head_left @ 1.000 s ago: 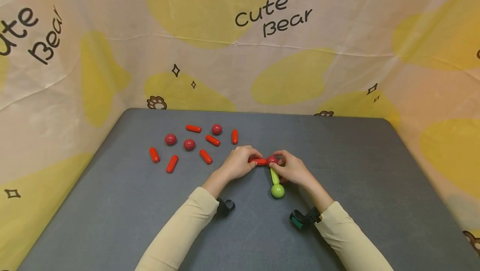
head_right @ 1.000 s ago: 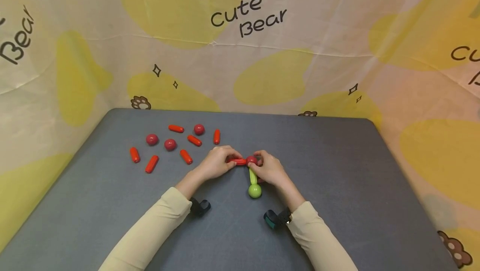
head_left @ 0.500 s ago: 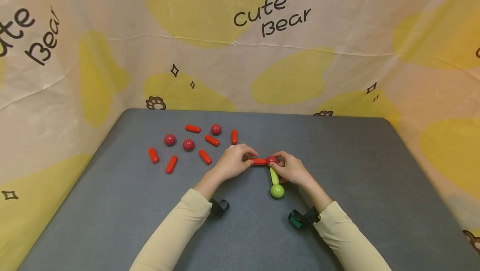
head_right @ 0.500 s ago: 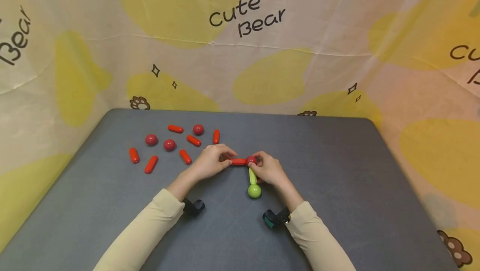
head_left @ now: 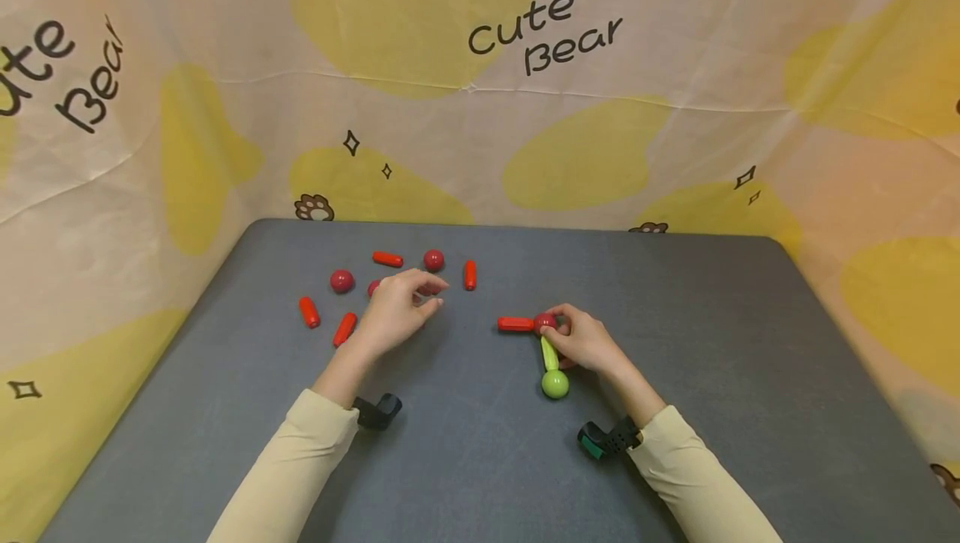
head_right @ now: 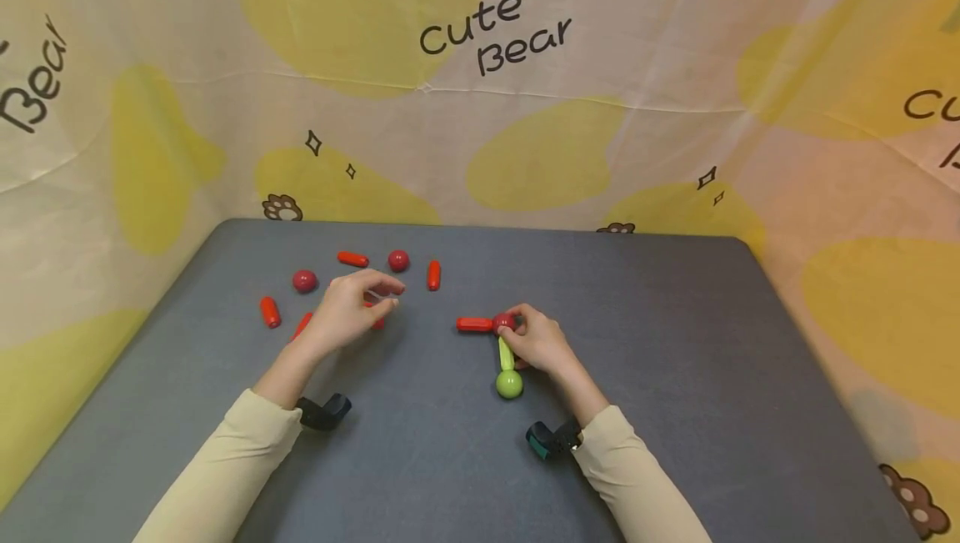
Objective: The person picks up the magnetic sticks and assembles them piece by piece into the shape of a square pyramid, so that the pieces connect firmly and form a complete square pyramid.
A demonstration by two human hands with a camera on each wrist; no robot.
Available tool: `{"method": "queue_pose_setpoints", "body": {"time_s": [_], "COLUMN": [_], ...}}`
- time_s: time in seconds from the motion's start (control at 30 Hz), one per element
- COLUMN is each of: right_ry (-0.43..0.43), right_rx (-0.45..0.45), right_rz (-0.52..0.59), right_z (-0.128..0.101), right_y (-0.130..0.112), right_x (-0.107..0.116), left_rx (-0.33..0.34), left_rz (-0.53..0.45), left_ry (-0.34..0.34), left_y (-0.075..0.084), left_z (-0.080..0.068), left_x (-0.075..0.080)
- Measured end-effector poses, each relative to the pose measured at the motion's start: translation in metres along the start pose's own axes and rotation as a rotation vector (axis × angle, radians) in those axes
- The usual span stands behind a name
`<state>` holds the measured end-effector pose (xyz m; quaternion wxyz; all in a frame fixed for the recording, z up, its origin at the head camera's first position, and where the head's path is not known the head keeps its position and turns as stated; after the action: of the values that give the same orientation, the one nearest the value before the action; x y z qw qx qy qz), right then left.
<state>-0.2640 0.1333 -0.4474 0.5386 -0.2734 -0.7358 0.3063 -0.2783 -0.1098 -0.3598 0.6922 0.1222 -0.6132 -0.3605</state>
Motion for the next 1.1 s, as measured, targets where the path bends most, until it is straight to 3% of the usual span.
{"method": "queue_pose_setpoints", "body": {"time_s": [0.17,0.3,0.5,0.77,1.1], "right_ry": [-0.001,0.003,-0.006,-0.004,-0.010], "right_rx": [0.007,-0.001,-0.001,-0.002,-0.012], "right_rz": [-0.001,0.002,0.001,0.008,0.028], "right_z": [0.000,0.001,0.001,0.000,0.001], "right_y": [0.000,0.002,0.001,0.000,0.003], "right_x": [0.000,0.001,0.001,0.000,-0.002], "left_rx": [0.089,0.143,0.275,0.374,0.479], "left_rz": [-0.022,-0.040,-0.046,0.000,0.105], "left_ry": [0.097,0.217,0.358,0.406,0.381], "left_y": [-0.025,-0.043,-0.071,-0.090,-0.104], "left_z": [-0.007,-0.010,-0.015,-0.018,-0.018], "left_x": [0.029,0.047,0.058,0.054,0.045]}}
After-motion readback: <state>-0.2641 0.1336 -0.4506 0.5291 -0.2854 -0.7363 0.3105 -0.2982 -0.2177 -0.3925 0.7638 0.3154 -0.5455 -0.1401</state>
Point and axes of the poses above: each hand's wrist, its own z-axis towards the middle knuckle, its own x-axis out of the back of the hand, y = z × x, the point moved 10 cm from there along z, towards the middle knuckle, and after that the axes turned 1 degree about x, right-handed, at the moved point
